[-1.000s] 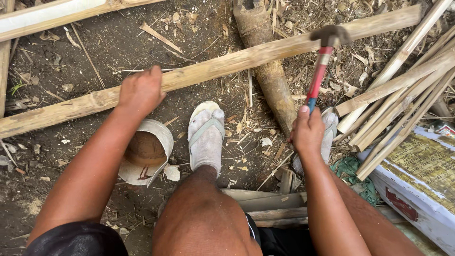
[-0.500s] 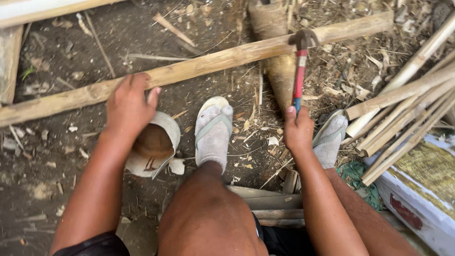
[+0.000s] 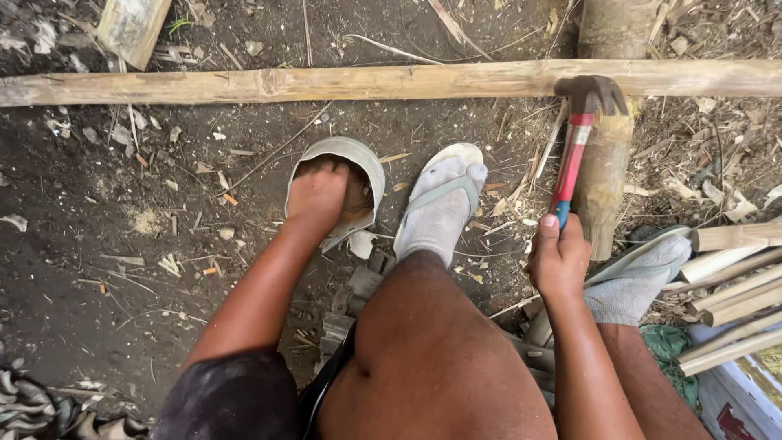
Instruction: The person hammers nails into a long bamboo pole using a hammer. They repeatedly pick up nails from a small container and drive them into the bamboo, occasionally adjusting the pole's position.
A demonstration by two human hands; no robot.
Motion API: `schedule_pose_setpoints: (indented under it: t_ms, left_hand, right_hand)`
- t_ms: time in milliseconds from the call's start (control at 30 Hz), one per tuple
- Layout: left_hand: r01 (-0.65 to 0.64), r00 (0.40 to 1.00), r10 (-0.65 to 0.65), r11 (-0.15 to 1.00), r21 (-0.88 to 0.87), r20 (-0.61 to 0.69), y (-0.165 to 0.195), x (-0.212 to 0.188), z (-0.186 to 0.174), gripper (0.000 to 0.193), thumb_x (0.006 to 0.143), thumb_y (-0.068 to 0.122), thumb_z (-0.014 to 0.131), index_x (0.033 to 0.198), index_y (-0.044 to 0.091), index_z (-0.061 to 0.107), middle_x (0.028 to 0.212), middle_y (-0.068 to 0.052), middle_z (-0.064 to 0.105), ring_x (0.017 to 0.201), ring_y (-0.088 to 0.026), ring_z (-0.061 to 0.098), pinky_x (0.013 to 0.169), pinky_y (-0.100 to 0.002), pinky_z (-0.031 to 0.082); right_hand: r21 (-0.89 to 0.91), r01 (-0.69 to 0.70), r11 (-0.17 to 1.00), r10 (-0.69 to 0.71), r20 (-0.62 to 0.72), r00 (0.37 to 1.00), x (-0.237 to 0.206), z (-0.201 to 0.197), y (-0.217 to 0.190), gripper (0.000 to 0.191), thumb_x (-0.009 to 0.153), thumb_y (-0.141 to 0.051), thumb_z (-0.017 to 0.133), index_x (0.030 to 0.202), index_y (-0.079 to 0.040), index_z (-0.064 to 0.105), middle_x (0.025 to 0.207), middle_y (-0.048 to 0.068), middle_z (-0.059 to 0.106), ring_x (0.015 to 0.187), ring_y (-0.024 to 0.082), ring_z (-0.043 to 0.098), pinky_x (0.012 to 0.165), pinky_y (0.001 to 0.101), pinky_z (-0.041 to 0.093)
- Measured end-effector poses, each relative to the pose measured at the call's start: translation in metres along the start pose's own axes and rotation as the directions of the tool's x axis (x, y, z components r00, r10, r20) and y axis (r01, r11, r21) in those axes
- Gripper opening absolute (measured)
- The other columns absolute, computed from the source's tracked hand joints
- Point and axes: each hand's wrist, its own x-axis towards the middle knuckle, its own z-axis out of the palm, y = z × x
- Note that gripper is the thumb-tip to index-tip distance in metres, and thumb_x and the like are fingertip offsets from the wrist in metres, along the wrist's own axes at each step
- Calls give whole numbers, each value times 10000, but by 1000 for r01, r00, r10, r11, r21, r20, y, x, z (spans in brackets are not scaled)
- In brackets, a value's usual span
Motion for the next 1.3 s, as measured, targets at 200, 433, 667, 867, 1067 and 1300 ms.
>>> schedule_pose_setpoints:
  t_ms: [200, 433, 667, 867, 1067, 1300]
  left_hand:
    - [-103, 990, 121, 968, 227, -67, -22, 9, 40, 164, 878, 154, 626, 1014, 107, 706, 1055, -105, 708, 946, -278, 719, 775, -415, 585]
    - [-269, 946, 318, 880, 391, -65, -20, 3, 31, 136, 849, 159, 631, 953, 99, 695, 963, -82, 698, 879, -248, 721, 697, -403, 587]
    - [-133, 989, 132, 991, -19, -60, 29, -34, -72, 214, 889, 83, 616, 1080, 8, 676, 1058, -226, 686, 871, -412, 711, 742, -491, 577]
    - [-716, 695, 507, 548, -432, -509, 116, 19, -116, 390, 905, 78, 701, 1278, -27, 661, 1139, -235, 691, 991, -365, 714, 862, -413, 576]
    - [-897, 381, 260, 337, -286, -887, 262, 167, -114, 147, 1001, 56, 690, 1099, 133, 769, 1047, -63, 729, 960, -251, 678, 857, -386, 568]
    - [-653, 745, 187, 399, -644, -640, 299, 231, -82, 110, 943, 164, 735, 1036, 166, 792, 882, -28, 763, 786, -162, 699, 741, -376, 557]
  right_hand:
    - [6, -22, 1000, 22, -26, 999, 2, -2, 1, 418, 1090, -426, 486, 927, -42, 508, 581, 42, 553, 434, 158, 574, 422, 328, 463]
    - [57, -15, 998, 24, -151, 988, 10, -23, 5, 435, 1116, -423, 482, 925, -33, 507, 598, 39, 553, 448, 126, 574, 422, 305, 456]
    - [-322, 55, 945, -148, -274, 950, 32, -43, 24, 412, 1117, -388, 498, 1080, 17, 569, 765, 228, 651, 708, 426, 664, 657, 519, 504]
    - [-290, -26, 957, -45, -238, 970, 42, -41, 31, 437, 1084, -429, 495, 1072, 1, 571, 803, 271, 674, 769, 474, 685, 704, 542, 516]
    - [-288, -86, 954, 24, -212, 977, 40, -47, 25, 431, 1073, -427, 501, 1070, -1, 565, 783, 275, 670, 767, 491, 675, 700, 553, 505]
    - [-293, -91, 952, 31, -205, 978, 45, -52, 28, 413, 1079, -411, 505, 1043, -2, 550, 792, 287, 669, 777, 508, 660, 710, 566, 496]
